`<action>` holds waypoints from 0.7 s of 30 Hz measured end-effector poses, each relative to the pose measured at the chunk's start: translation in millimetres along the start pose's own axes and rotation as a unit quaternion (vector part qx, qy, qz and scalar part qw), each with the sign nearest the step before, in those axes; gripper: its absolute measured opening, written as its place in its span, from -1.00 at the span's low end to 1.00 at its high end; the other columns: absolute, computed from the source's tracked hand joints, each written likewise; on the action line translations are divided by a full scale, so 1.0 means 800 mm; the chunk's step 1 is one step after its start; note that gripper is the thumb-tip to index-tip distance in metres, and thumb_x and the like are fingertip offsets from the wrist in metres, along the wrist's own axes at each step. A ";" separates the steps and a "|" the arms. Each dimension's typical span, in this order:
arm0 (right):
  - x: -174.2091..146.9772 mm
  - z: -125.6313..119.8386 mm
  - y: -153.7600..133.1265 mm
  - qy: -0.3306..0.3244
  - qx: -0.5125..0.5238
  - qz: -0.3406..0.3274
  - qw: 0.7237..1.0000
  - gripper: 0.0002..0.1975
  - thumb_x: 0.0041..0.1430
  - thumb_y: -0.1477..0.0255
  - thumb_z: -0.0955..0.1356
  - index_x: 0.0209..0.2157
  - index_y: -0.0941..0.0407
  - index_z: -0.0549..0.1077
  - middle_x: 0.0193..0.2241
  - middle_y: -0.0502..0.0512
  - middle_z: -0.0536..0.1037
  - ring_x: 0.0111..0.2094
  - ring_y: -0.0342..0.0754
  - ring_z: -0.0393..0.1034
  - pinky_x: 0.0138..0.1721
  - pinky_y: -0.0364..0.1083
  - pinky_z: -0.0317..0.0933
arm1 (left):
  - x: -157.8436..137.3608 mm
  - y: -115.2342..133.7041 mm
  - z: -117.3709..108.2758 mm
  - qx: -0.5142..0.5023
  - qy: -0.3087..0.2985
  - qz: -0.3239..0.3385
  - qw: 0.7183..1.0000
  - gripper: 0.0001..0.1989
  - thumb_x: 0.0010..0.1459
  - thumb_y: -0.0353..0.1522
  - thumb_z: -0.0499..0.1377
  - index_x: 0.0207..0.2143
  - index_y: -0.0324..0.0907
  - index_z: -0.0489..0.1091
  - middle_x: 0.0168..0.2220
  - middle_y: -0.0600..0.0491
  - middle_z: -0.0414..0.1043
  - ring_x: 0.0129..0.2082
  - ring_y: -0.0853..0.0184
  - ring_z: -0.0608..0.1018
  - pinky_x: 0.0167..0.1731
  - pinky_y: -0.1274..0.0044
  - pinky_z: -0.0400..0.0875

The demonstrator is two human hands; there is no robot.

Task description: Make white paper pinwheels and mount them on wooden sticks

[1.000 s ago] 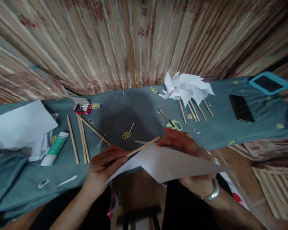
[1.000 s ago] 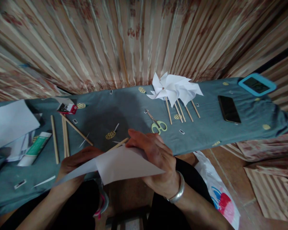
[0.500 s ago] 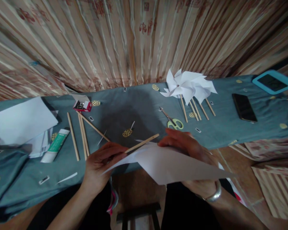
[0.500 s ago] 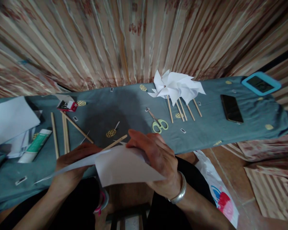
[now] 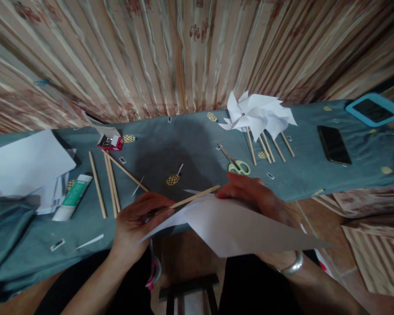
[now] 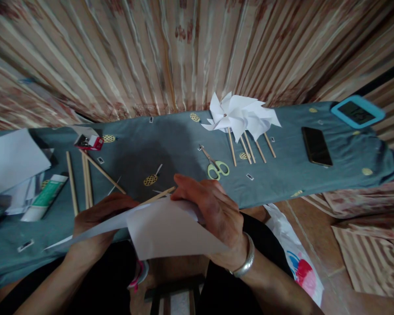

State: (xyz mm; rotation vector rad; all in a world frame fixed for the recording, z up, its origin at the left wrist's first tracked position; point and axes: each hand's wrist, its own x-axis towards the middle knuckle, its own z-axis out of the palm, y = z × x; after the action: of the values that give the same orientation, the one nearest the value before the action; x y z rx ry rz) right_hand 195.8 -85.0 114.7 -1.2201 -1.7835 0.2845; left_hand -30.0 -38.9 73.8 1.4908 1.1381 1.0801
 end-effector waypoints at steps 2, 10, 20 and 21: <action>0.004 -0.003 -0.001 -0.003 -0.001 -0.009 1.000 -0.56 0.31 0.26 0.28 0.19 0.01 0.27 -0.32 0.06 0.65 -0.28 0.05 0.57 -0.19 0.08 0.46 | 0.000 -0.002 0.000 0.011 -0.006 0.015 1.000 -0.95 -0.05 -0.35 0.35 -0.46 -0.01 0.63 -0.48 0.09 0.56 -0.49 0.42 0.58 -0.50 0.71 0.43; -0.005 -0.007 0.006 -0.044 -0.009 0.000 0.999 -0.48 0.30 0.29 0.31 0.24 0.04 0.19 -0.23 0.12 0.63 -0.20 0.08 0.55 -0.14 0.10 0.45 | -0.002 0.001 0.001 0.009 0.002 0.022 1.000 -0.96 -0.05 -0.36 0.35 -0.48 -0.03 0.62 -0.50 0.10 0.55 -0.51 0.43 0.58 -0.51 0.72 0.44; -0.003 -0.001 -0.002 -0.003 -0.028 0.012 1.000 -0.53 0.32 0.18 0.27 0.18 0.07 0.27 -0.27 0.09 0.64 -0.23 0.04 0.57 -0.15 0.05 0.45 | -0.002 0.006 0.000 0.052 0.009 0.035 0.998 -0.96 -0.04 -0.40 0.33 -0.49 -0.10 0.61 -0.51 0.09 0.54 -0.53 0.42 0.57 -0.54 0.71 0.42; -0.005 0.000 -0.001 -0.007 -0.031 0.026 0.999 -0.52 0.33 0.16 0.24 0.18 0.08 0.26 -0.26 0.11 0.64 -0.23 0.05 0.58 -0.15 0.06 0.46 | -0.001 0.008 0.000 0.059 0.010 0.041 0.997 -0.96 -0.03 -0.39 0.33 -0.50 -0.11 0.60 -0.51 0.08 0.53 -0.53 0.42 0.56 -0.54 0.70 0.42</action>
State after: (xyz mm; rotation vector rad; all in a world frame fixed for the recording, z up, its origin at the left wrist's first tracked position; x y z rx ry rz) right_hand 195.9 -88.8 112.9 -1.3127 -1.7868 0.2700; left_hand -29.5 -40.9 79.9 1.6344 1.1800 1.1008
